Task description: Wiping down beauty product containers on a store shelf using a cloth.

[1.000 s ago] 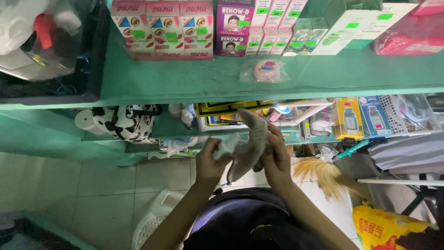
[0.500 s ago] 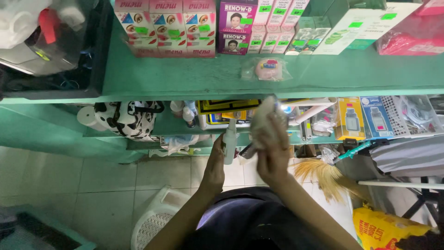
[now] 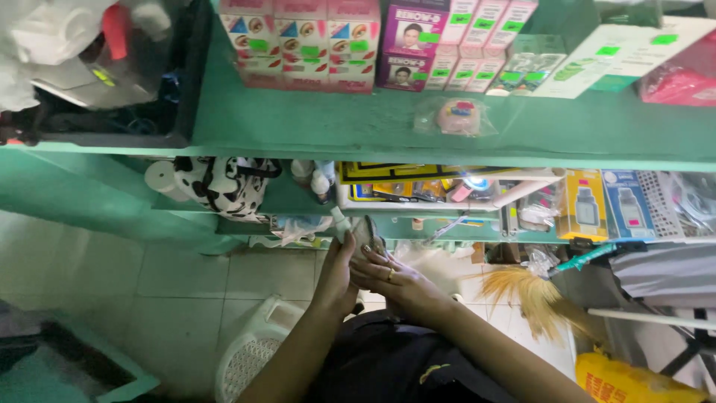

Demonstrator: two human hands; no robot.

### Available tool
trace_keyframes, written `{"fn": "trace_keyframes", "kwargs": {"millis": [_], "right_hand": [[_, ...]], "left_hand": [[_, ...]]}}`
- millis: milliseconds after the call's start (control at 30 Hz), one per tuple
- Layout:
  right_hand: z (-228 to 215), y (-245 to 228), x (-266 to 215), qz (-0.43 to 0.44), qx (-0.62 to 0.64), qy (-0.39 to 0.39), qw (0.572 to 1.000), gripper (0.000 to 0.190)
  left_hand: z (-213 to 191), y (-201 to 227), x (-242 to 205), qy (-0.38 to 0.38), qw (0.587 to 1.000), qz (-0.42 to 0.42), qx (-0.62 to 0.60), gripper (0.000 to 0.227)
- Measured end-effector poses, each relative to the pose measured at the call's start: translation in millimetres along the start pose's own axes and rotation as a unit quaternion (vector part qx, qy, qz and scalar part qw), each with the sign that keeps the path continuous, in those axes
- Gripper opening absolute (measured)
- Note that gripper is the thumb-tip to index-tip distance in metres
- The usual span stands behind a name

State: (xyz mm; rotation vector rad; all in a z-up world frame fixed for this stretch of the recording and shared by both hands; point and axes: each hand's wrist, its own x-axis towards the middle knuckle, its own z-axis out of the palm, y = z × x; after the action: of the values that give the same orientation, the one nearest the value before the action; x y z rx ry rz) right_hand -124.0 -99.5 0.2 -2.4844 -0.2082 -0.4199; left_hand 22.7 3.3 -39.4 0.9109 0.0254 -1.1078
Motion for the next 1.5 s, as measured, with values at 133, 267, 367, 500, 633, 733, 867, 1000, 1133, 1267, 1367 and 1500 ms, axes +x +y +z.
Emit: {"fn": "trace_keyframes", "kwargs": {"millis": [133, 267, 367, 500, 633, 733, 867, 1000, 1133, 1267, 1367, 1500], "right_hand": [[6.4, 11.5, -4.0, 0.003, -0.027, -0.072, 0.997, 0.064], [20.9, 37.4, -21.0, 0.085, -0.055, -0.115, 0.988, 0.078], [26.4, 55.7, -44.1, 0.168, -0.049, -0.114, 0.978, 0.084], [26.6, 57.3, -66.5, 0.197, -0.012, -0.01, 0.98, 0.082], [35.1, 63.1, -89.1, 0.232, -0.084, 0.009, 0.969, 0.063], [37.4, 64.8, -93.1, 0.28, -0.086, 0.004, 0.956, 0.058], [34.4, 62.8, -85.4, 0.273, -0.076, 0.008, 0.959, 0.052], [32.7, 62.3, -85.4, 0.334, -0.034, 0.026, 0.941, 0.043], [32.7, 70.3, -94.2, 0.307, -0.067, 0.067, 0.947, 0.036], [36.6, 80.1, -110.1, 0.304, -0.083, 0.133, 0.94, 0.027], [35.0, 76.4, -108.0, 0.372, -0.087, 0.158, 0.91, 0.017], [39.2, 83.1, -133.0, 0.303, -0.063, 0.237, 0.921, 0.019]], "left_hand": [[-20.6, -0.7, 5.7, -0.011, 0.998, -0.025, -0.062, 0.05], [-49.7, 1.1, 23.8, 0.105, 0.994, -0.005, 0.01, 0.048], [-92.0, 11.0, 64.5, 0.099, 0.954, 0.222, 0.175, 0.041], [-141.3, 20.1, 132.7, 0.19, 0.838, 0.387, 0.335, 0.044], [-170.3, 15.0, 192.8, 0.235, 0.739, 0.402, 0.486, 0.05], [-173.6, 12.1, 216.2, 0.233, 0.718, 0.358, 0.55, 0.052], [-171.0, 9.4, 225.5, 0.195, 0.743, 0.403, 0.497, 0.052], [-165.5, 18.1, 210.7, 0.236, 0.726, 0.346, 0.545, 0.058], [-148.5, 37.7, 180.7, 0.23, 0.687, 0.418, 0.548, 0.048], [-102.8, 88.9, 186.5, 0.181, 0.661, 0.572, 0.45, 0.022], [-105.8, 103.4, 254.0, 0.14, 0.645, 0.442, 0.607, 0.021], [-109.5, 108.5, 293.1, 0.07, 0.613, 0.584, 0.528, 0.034]]}}
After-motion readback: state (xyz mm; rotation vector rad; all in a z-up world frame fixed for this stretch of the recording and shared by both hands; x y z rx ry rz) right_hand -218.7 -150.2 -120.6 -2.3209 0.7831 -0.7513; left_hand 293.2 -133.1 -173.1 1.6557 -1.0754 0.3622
